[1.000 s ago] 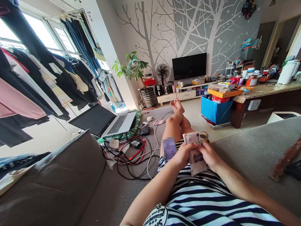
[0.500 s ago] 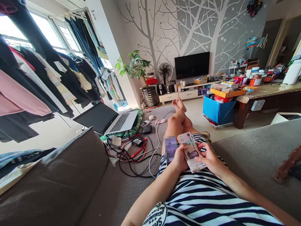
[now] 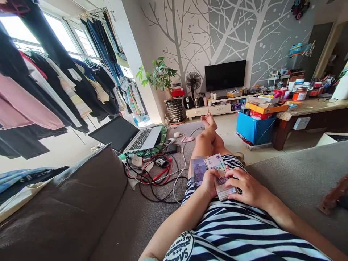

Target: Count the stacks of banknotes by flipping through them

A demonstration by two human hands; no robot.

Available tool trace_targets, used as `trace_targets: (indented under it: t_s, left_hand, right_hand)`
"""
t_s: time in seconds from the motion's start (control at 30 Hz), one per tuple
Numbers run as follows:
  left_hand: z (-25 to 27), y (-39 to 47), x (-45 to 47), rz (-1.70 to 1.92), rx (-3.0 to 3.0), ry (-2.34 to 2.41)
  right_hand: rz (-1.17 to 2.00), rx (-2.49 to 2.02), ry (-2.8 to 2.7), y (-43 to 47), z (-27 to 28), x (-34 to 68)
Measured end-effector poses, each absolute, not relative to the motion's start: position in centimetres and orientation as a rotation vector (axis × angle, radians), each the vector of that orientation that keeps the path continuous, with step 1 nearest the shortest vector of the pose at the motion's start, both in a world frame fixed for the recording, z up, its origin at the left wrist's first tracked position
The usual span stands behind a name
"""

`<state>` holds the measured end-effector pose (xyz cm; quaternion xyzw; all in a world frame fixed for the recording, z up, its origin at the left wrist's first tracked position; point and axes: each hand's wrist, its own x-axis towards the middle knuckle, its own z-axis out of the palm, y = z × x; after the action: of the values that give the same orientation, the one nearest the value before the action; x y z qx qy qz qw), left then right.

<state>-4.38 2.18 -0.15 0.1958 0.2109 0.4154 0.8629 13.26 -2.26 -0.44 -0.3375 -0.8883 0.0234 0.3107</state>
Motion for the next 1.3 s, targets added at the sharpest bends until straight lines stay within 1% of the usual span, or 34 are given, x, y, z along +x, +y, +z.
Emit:
trace_targets:
  t_s: [0.2, 1.3]
  left_hand:
    - [0.04, 2.29, -4.37, 0.863, 0.389, 0.450]
    - [0.06, 2.25, -4.28, 0.883, 0.365, 0.447]
  right_hand:
    - [0.106, -0.889, -2.361, -1.78, 0.16, 13.36]
    - [-0.011, -0.840, -2.304, -1.60, -0.61, 13.19]
